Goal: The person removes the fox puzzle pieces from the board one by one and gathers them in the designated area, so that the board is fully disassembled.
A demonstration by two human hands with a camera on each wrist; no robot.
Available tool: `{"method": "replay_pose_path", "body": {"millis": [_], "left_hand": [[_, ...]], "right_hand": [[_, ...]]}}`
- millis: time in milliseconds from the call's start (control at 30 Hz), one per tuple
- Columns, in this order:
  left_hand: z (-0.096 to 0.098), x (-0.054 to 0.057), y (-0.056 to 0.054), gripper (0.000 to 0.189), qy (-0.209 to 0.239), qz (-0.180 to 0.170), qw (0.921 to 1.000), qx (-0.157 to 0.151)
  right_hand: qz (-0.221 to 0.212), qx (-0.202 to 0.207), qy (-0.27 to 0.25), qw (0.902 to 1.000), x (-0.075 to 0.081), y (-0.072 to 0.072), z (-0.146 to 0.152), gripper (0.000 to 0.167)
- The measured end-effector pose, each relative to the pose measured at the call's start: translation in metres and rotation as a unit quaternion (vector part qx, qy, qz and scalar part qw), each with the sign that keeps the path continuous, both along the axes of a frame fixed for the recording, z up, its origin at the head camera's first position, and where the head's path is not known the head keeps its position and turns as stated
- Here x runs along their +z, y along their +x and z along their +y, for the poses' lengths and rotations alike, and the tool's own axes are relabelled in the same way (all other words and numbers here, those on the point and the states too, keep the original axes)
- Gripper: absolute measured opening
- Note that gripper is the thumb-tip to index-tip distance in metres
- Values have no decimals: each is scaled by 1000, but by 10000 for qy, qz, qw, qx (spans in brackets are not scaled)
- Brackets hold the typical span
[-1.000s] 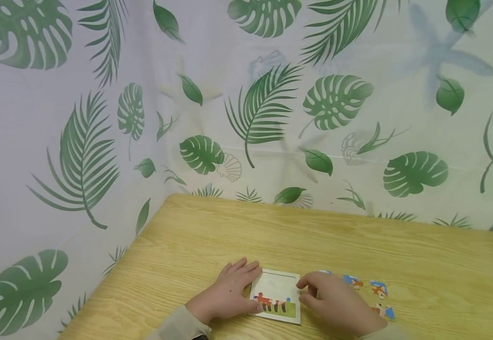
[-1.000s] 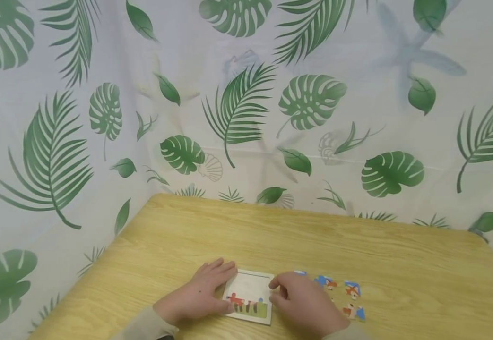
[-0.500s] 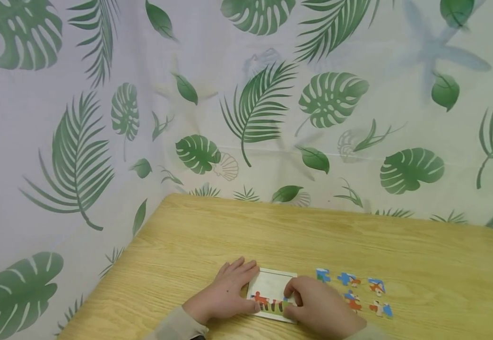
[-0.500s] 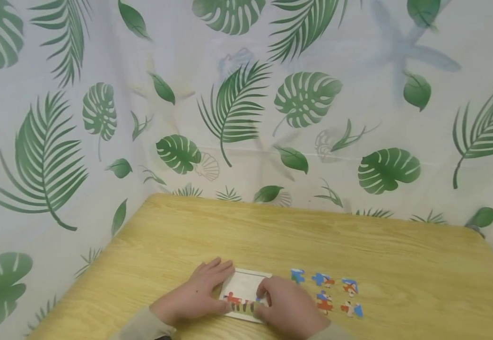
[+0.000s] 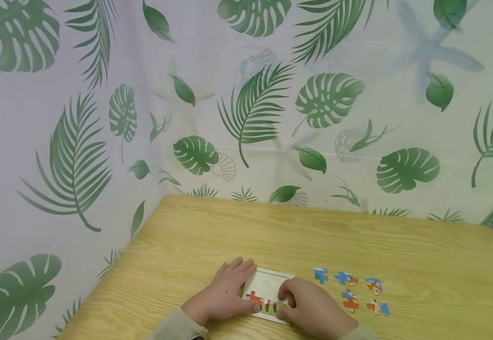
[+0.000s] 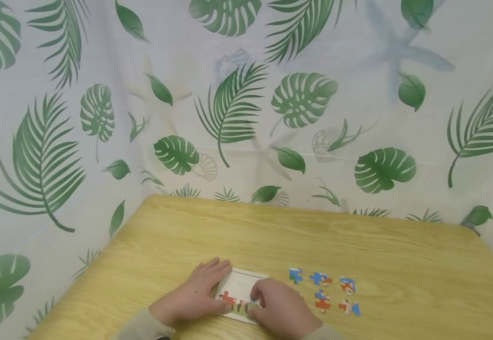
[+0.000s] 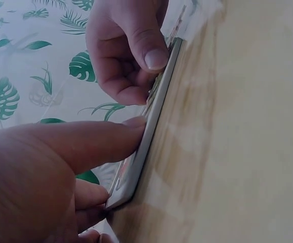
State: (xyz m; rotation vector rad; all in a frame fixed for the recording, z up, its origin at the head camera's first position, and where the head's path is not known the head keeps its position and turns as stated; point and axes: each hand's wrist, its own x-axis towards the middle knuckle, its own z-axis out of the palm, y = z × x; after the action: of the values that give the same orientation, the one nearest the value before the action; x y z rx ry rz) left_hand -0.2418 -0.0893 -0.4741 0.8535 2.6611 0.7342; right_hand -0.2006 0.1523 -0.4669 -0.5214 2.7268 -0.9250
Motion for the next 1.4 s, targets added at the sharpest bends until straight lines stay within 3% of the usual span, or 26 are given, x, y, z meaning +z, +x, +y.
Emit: {"method": "replay_pose_path", "body": {"millis": [733,900,1133,1400], "left_hand": [[3,3,4,88,-63,166,9998,132],[5,4,5,88,-57,171,9996,214],[7,3,1,89,-130,254,9994,208],[6,0,2,93,-191,282,9992,209]], "right_hand": [[212,10,-84,9997,-1,3,-1,25],[220,-112,-115,9996,-2,3,-2,24],[304,-327,-584,9973,1,5,1,13],[382,-545,-726,9951,9,7,19,11]]}}
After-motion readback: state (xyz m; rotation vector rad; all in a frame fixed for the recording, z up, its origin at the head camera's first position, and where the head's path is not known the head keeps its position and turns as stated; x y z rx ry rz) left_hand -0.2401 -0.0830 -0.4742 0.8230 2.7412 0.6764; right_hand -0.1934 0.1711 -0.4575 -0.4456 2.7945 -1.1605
